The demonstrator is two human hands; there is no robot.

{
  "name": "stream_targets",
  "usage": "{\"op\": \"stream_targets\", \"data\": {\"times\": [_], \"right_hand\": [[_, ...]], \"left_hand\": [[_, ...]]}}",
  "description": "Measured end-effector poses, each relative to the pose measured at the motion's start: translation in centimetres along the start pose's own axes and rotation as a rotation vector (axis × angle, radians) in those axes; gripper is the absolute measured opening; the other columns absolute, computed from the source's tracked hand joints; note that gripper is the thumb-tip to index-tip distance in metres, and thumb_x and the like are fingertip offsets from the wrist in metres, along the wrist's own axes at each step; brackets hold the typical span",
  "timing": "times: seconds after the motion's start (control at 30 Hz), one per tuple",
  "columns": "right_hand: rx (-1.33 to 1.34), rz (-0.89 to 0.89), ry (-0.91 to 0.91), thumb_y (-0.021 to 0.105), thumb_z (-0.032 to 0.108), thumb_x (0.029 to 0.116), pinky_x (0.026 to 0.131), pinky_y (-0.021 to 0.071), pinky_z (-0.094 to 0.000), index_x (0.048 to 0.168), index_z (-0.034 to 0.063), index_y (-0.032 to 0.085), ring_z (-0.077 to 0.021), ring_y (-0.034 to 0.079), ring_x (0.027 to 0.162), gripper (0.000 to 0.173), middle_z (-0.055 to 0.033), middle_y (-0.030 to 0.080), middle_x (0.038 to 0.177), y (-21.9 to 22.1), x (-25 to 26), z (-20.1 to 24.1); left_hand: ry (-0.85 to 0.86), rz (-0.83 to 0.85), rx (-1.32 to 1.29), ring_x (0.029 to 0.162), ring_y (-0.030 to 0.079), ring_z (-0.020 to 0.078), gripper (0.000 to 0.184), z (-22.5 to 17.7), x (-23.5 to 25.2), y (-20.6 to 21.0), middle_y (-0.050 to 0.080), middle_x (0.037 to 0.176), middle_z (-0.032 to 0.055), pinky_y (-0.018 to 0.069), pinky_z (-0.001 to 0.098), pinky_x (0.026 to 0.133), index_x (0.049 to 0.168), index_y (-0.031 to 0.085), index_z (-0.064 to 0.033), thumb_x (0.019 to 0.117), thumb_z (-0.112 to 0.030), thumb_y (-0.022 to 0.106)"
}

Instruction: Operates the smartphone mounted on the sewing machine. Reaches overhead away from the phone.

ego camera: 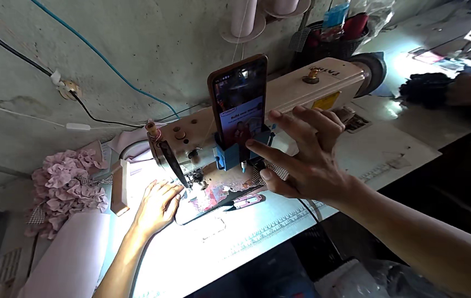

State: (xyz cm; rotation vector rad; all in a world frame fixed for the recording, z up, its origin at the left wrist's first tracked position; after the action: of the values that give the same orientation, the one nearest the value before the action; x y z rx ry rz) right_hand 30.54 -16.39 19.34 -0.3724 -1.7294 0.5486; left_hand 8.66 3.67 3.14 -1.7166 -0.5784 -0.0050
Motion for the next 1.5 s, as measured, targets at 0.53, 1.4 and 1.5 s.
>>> {"op": "stream_targets", "data": {"times": [0.53, 1.4, 1.5], "right_hand": [[-0.003, 0.03, -0.004, 0.046, 0.049, 0.1015, 0.119, 0.0172, -0.0555, 0.129, 0.0275, 0.073, -0.0367, 0.033, 0.146, 0.044, -0.0123, 0.048, 0.155, 0.7, -0.3, 0.2], [0.005, 0.04, 0.046, 0.045, 0.05, 0.101, 0.118, 0.0178, -0.0571, 0.133, 0.0242, 0.069, -0.0387, 0.032, 0.147, 0.048, -0.0151, 0.046, 0.157, 0.8, 0.5, -0.6], [0.007, 0.023, 0.066, 0.045, 0.051, 0.1008, 0.118, 0.0176, -0.0584, 0.136, 0.0217, 0.067, -0.0402, 0.031, 0.148, 0.051, -0.0167, 0.044, 0.157, 0.4, 1.2, -1.0]], "left_hand": [[0.008, -0.003, -0.003, 0.132, 0.059, 0.0188, 0.041, 0.0, 0.0, 0.0, 0.071, 0.131, -0.0047, 0.0361, 0.0536, 0.117, 0.131, 0.071, -0.0245, 0.1064, -0.035, 0.04], [0.009, -0.012, -0.004, 0.131, 0.06, 0.0189, 0.041, -0.1, 0.0, 0.0, 0.071, 0.129, -0.0041, 0.0368, 0.0543, 0.116, 0.129, 0.072, -0.0228, 0.1063, -0.035, 0.04], [0.006, -0.01, -0.005, 0.13, 0.06, 0.0178, 0.041, 0.0, 0.0, 0.0, 0.072, 0.128, -0.0045, 0.0362, 0.0535, 0.116, 0.129, 0.072, -0.0235, 0.1064, -0.035, 0.04]]}}
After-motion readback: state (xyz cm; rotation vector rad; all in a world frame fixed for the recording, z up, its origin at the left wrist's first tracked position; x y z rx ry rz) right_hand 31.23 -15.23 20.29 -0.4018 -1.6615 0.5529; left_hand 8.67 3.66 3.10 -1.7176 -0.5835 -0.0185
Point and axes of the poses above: each hand's wrist, its own x-axis towards the middle knuckle, its own y-axis out of the palm, z = x × y, the point moved 10 cm from there along x, towards the middle knuckle
